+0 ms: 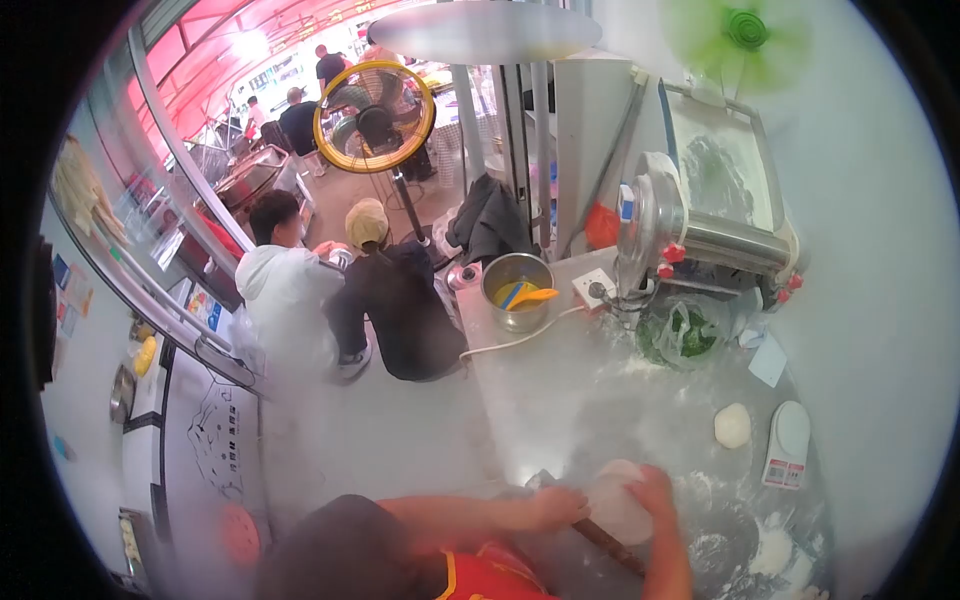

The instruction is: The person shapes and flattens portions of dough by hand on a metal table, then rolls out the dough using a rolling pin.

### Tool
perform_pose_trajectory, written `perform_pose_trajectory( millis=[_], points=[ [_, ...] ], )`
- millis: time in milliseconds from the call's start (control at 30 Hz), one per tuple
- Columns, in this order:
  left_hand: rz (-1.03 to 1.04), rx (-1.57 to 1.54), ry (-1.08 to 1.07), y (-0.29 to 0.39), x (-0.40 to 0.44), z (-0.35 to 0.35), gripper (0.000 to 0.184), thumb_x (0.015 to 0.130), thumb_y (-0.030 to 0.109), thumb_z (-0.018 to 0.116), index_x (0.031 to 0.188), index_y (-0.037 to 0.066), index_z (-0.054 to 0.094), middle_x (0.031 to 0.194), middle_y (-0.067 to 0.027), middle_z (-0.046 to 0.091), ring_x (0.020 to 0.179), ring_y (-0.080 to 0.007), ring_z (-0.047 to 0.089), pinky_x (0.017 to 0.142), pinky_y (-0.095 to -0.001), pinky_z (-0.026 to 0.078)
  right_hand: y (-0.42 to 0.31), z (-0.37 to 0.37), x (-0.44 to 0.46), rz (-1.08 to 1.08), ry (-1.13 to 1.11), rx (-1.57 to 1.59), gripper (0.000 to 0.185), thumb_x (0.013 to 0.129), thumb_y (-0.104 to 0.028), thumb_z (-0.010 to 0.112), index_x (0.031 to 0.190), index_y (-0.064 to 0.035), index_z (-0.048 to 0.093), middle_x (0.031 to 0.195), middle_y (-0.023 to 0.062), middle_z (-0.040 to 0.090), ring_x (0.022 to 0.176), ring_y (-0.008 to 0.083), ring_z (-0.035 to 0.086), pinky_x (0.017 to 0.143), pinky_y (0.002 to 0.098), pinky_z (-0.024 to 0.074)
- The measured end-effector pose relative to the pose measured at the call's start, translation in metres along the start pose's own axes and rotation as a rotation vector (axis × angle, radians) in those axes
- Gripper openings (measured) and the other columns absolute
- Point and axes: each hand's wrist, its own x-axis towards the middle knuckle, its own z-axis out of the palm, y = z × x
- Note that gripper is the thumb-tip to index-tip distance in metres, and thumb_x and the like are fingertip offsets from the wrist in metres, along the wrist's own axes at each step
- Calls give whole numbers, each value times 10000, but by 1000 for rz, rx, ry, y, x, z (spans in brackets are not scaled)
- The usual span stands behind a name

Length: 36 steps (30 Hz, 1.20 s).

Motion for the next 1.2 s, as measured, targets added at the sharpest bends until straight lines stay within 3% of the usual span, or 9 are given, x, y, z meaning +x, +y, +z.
perform_pose_trajectory(
  millis=[100,267,300,367,467,567,767,933,1200],
  points=[
    [3,14,66,0,-1,11,222,767,126,577,983,84,607,948,-80,600,955,-252,598,794,-383,500,-45,23,40,1,-162,-147,379,729,-351,701,964,-54,681,963,196,669,976,358,622,835,471,483],
    [23,-151,273,-11,-10,10,158,758,147,556,903,95,591,900,-117,598,902,-313,603,791,-438,492,27,10,-20,305,182,-84,389,722,-378,724,867,-20,682,857,201,677,824,403,640,718,477,511],
    [145,-152,570,-19,-6,34,188,767,144,544,933,87,610,919,-137,601,913,-341,591,818,-465,473,38,9,-55,368,170,3,398,717,-379,735,820,0,669,816,212,669,782,413,631,690,480,508],
    [6,-199,195,-12,-2,-5,218,798,117,513,970,67,637,939,-154,600,929,-360,570,862,-488,443,30,8,-129,596,94,95,386,772,-341,704,935,5,650,957,214,666,901,392,621,795,469,487],
    [-95,-33,201,-5,-4,14,350,788,155,613,1130,82,608,1080,-120,602,1092,-316,547,1008,-469,376,-3,30,-236,497,526,-56,447,843,-300,641,1187,-23,572,1210,207,587,1147,367,536,984,494,393],
    [-99,60,360,-1,0,36,579,811,261,638,1330,53,491,1354,-155,491,1294,-338,429,1093,-538,272,-19,60,-273,536,506,-422,546,890,-252,580,1375,-53,425,1383,191,452,1320,346,388,1101,548,238],
    [-95,304,246,-40,154,-11,641,912,347,526,1462,77,338,1532,-124,293,1416,-324,249,1125,-586,171,71,-7,-159,644,605,-485,549,951,-307,473,1440,-83,365,1478,146,379,1374,319,338,1120,563,213],
    [-58,316,562,-66,249,-27,645,938,354,499,1470,48,300,1541,-138,271,1430,-319,219,1137,-563,167,131,-61,-90,618,808,-546,550,973,-319,451,1457,-84,337,1505,136,345,1390,312,313,1117,557,216],
    [-67,30,270,-26,33,28,644,894,362,541,1398,-14,401,1443,-207,411,1363,-363,347,1133,-520,213,1,49,-244,545,496,-328,581,927,-286,524,1415,-13,366,1473,204,365,1387,336,311,1131,548,193]
  ],
)
